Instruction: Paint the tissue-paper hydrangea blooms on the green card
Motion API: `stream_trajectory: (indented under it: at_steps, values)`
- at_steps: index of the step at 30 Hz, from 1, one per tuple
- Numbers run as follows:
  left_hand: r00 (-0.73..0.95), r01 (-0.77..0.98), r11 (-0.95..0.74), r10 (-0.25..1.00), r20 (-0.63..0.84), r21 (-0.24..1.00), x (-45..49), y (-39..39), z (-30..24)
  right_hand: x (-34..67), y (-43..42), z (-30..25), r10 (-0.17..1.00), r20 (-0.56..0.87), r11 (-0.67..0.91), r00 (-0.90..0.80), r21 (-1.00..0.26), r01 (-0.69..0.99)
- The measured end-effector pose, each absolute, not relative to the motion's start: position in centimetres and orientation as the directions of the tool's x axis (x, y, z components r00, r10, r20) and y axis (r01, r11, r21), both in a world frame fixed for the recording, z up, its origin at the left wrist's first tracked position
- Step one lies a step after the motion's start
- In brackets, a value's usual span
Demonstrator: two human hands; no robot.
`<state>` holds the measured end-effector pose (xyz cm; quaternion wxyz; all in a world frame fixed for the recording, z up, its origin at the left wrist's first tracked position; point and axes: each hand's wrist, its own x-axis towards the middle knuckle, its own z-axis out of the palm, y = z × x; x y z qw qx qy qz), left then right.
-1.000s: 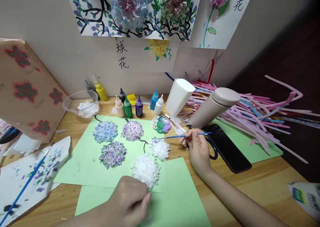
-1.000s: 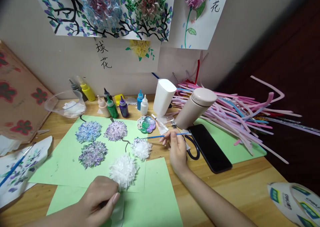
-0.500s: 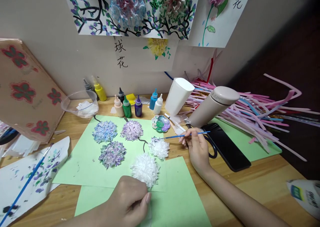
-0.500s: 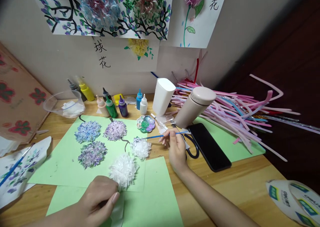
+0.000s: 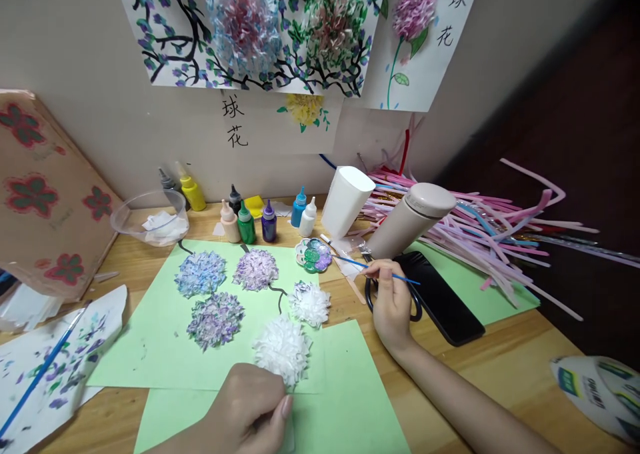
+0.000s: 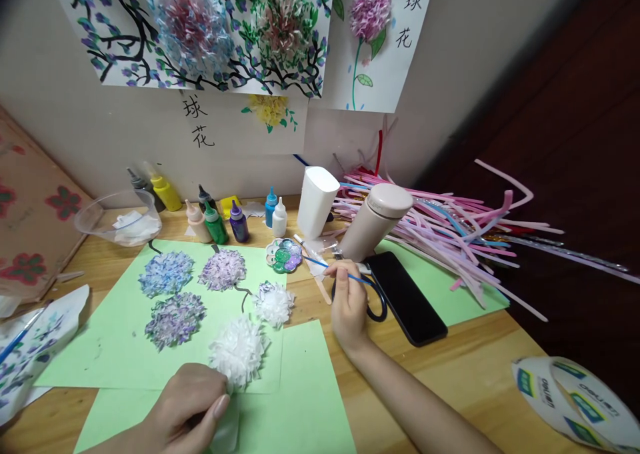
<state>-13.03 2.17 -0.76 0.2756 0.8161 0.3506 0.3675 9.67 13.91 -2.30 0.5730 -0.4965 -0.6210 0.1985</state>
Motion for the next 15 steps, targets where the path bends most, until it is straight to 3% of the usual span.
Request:
stream_trajectory:
  at_steps: [15]
  values:
    - [0.467,0.369,-0.595,0.783,0.411,0.714,-12.90,2.26,-0.52,9.00,13.63,-1.77,0.913,0.395,0.328,0.100,-0.857,0.396]
